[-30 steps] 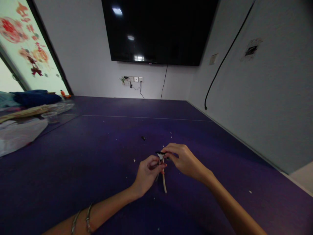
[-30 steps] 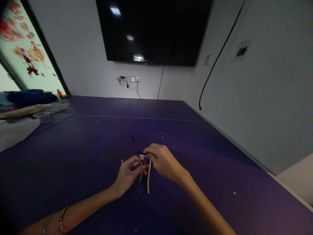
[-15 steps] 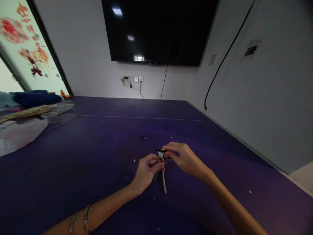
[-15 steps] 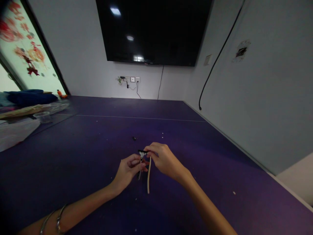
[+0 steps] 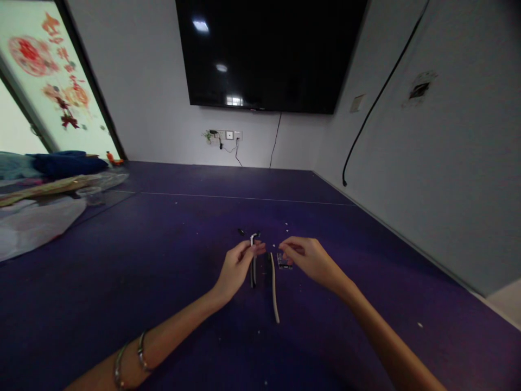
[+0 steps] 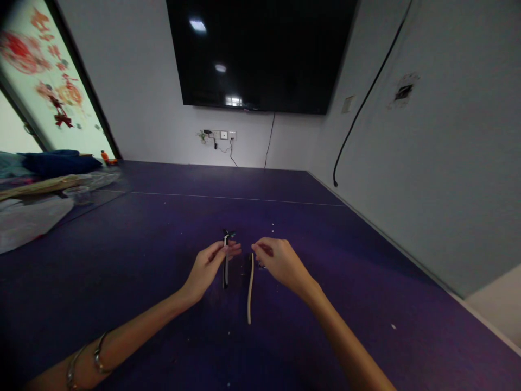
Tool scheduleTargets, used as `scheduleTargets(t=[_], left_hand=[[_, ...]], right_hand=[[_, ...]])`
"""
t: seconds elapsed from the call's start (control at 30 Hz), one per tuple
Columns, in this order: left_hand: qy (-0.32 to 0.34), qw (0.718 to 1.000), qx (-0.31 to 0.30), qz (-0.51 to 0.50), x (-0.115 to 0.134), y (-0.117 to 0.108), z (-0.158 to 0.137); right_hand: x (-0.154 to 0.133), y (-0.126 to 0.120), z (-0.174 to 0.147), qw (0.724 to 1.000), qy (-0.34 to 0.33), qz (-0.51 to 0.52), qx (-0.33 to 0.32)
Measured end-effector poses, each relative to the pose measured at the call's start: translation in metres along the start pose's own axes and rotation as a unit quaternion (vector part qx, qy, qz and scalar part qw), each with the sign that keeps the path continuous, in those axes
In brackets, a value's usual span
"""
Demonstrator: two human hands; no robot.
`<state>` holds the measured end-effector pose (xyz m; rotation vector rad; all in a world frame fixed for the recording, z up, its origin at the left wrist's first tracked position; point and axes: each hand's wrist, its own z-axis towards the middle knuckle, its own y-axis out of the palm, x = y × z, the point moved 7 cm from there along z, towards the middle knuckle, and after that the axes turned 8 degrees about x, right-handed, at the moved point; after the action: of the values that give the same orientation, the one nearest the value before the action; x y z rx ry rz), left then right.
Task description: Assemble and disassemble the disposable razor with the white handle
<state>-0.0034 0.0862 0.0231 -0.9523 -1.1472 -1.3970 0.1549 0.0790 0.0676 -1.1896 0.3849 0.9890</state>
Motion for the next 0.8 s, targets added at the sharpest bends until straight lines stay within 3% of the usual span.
scheduleTargets(t=[0.2, 0.33, 0.53, 0.63, 0.8], left_hand=[[-0.001, 0.999, -0.016, -0.038, 0.005, 0.002, 0.001], [-0.011, 0.999, -0.028, -0.043, 0.007, 0.007, -0.002], [-0.034, 0.996, -0.068, -0.037, 0.0, 0.009, 0.002], [-0.085, 0.995, -0.059, 0.004, -0.014, 0.0, 0.013], [-0.115, 0.991, 0.05, 0.049, -0.021, -0.038, 0.039]], right_hand=[[-0.011, 0.049, -0.015, 0.994, -0.01, 0.012, -0.106], [-0.016, 0.068, -0.016, 0.992, 0.003, 0.073, -0.102], [-0.013, 0.072, -0.009, 0.99, 0.014, 0.115, -0.075], [-0.001, 0.068, -0.004, 0.998, 0.023, 0.051, -0.042], [0.027, 0.065, -0.001, 0.988, 0.064, -0.142, -0.009]])
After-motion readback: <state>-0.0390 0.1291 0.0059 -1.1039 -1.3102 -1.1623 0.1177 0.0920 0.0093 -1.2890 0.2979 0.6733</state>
